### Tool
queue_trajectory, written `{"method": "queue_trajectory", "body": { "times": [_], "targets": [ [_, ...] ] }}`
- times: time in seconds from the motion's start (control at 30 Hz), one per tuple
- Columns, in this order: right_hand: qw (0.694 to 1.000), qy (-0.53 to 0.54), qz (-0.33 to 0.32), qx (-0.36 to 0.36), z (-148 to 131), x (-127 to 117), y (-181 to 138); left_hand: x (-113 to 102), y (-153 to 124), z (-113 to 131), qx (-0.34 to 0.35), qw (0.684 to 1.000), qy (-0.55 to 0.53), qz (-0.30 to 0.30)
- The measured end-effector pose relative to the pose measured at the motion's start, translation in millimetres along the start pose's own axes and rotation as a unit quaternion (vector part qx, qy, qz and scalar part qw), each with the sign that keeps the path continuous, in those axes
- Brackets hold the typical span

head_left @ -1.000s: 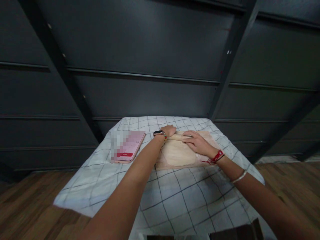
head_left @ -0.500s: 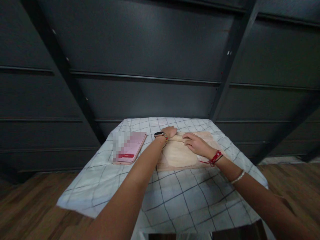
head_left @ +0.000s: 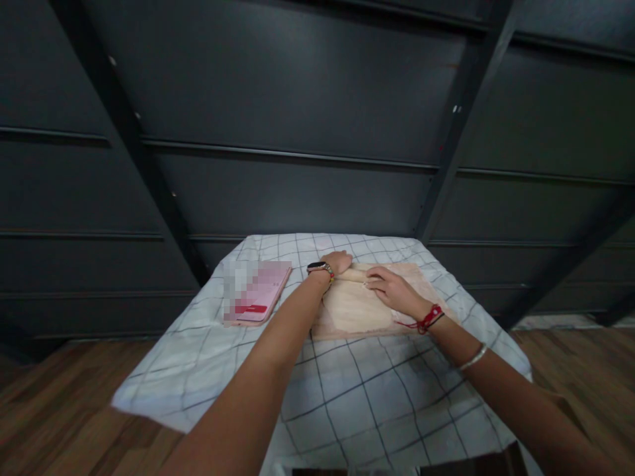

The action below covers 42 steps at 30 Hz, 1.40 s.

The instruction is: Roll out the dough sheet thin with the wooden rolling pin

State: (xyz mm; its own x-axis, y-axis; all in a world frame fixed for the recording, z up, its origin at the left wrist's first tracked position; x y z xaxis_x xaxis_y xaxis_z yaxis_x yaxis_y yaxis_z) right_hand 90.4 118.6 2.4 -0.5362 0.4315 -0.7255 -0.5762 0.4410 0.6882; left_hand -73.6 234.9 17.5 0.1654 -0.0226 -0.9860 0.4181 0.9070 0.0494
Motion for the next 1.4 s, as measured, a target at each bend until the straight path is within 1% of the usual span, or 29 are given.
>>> {"method": "queue_trajectory", "body": {
  "times": [0.1, 0.27, 0.43, 0.67, 0.93, 1.17, 1.4],
  "targets": [
    [1.000, 0.010, 0.005, 0.006, -0.5, -1.8, 0.3, 0.2, 0.0, 0.1, 0.006, 1.000, 0.002, -0.001],
    [1.000, -0.014, 0.004, -0.019, -0.9, -1.8, -0.1, 1.0, 2.3, -0.6, 0.014, 1.000, 0.004, -0.001],
    [1.000, -0.024, 0.004, -0.013, -0.1, 0.5, -0.7, 1.9, 3.9, -1.3, 0.012, 1.000, 0.010, 0.001],
    [1.000, -0.019, -0.003, -0.006, 0.0, 1.1, -0.2, -0.3, -0.1, 0.8, 0.033, 0.999, 0.018, 0.003],
    [1.000, -0.020, 0.001, -0.004, 0.0, -0.7, -0.4, -2.9, -3.1, 2.5, 0.021, 1.000, 0.017, 0.000],
    [0.999, -0.035, 0.009, -0.013, -0.4, 0.8, -0.7, -3.3, -2.8, 2.4, 0.028, 1.000, 0.004, -0.001],
    [0.999, -0.043, -0.015, 0.007, 0.6, 1.7, -0.2, -1.6, -0.8, 0.7, 0.015, 1.000, -0.001, 0.003]
  ]
}}
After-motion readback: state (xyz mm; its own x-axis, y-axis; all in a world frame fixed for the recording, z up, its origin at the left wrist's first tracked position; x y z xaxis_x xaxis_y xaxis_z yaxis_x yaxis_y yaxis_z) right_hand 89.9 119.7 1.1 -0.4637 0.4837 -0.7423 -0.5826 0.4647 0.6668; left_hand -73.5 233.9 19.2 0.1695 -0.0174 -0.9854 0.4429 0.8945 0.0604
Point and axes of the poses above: each hand's wrist, its own y-axis towards the middle knuckle, its own x-axis out of the palm, z = x × y, the point moved 2 cm from there along y, towards the middle knuckle, and after that the axes turned 6 degrees about z, right-handed, at the moved point
